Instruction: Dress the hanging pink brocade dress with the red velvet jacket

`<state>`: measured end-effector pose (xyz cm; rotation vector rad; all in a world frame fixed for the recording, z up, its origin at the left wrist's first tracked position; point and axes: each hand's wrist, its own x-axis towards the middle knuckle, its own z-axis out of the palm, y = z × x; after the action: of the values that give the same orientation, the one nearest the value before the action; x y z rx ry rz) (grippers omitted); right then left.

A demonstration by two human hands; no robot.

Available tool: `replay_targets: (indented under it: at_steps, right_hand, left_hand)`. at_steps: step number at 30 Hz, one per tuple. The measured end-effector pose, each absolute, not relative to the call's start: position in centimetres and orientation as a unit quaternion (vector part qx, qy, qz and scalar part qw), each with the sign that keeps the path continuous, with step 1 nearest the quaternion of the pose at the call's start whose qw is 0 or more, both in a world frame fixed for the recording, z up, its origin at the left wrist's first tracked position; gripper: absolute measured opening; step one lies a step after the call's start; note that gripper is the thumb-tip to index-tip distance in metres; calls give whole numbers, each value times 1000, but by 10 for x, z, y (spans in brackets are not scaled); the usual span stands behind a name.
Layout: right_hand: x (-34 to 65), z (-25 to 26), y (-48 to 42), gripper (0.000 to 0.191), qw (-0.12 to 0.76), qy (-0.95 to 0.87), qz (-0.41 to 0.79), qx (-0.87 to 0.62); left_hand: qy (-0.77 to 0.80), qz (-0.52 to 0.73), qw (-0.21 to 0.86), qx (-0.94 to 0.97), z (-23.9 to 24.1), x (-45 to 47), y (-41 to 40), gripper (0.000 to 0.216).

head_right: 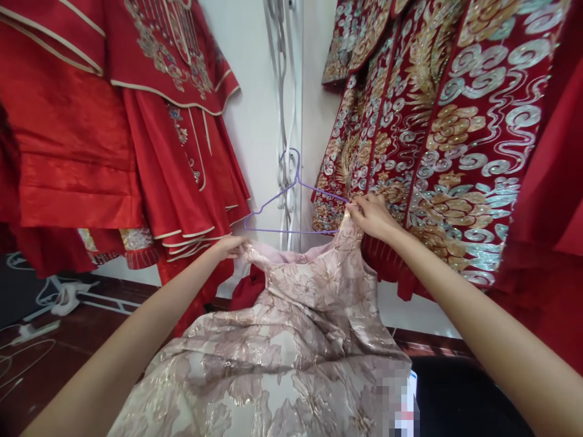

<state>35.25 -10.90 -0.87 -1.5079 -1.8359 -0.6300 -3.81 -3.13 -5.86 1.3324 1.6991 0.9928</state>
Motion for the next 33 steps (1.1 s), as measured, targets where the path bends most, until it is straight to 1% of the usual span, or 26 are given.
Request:
replay_targets:
  at_steps: [4, 7, 11, 15, 21, 26, 33]
  right_hand:
    - [354, -3, -110, 39, 309, -713, -235, -584]
    - [354, -1, -112, 37, 307, -710, -232, -590]
    - [351, 0, -115, 37, 302, -711, -234, -590]
    - [351, 2, -115, 37, 305, -716, -232, -583]
    - [359, 9, -112, 37, 298, -713, -247, -584]
    - [358, 13, -116, 39, 290, -711, -239, -594]
    - [355, 12, -115, 37, 274, -723, -223, -593]
  left_hand:
    - [685, 419, 313, 508, -66, -43, -14, 10]
    - [697, 427, 268, 510, -69, -40, 2, 17]
    - [707, 460, 180, 505, -67, -36, 13, 26]
    - [718, 482, 156, 477, -57, -37, 13, 29]
    - [652, 511, 88, 554, -33, -24, 14, 24]
    - [673, 498, 84, 540, -32, -31, 14, 24]
    - [702, 438, 85, 555, -45, -67, 11, 23]
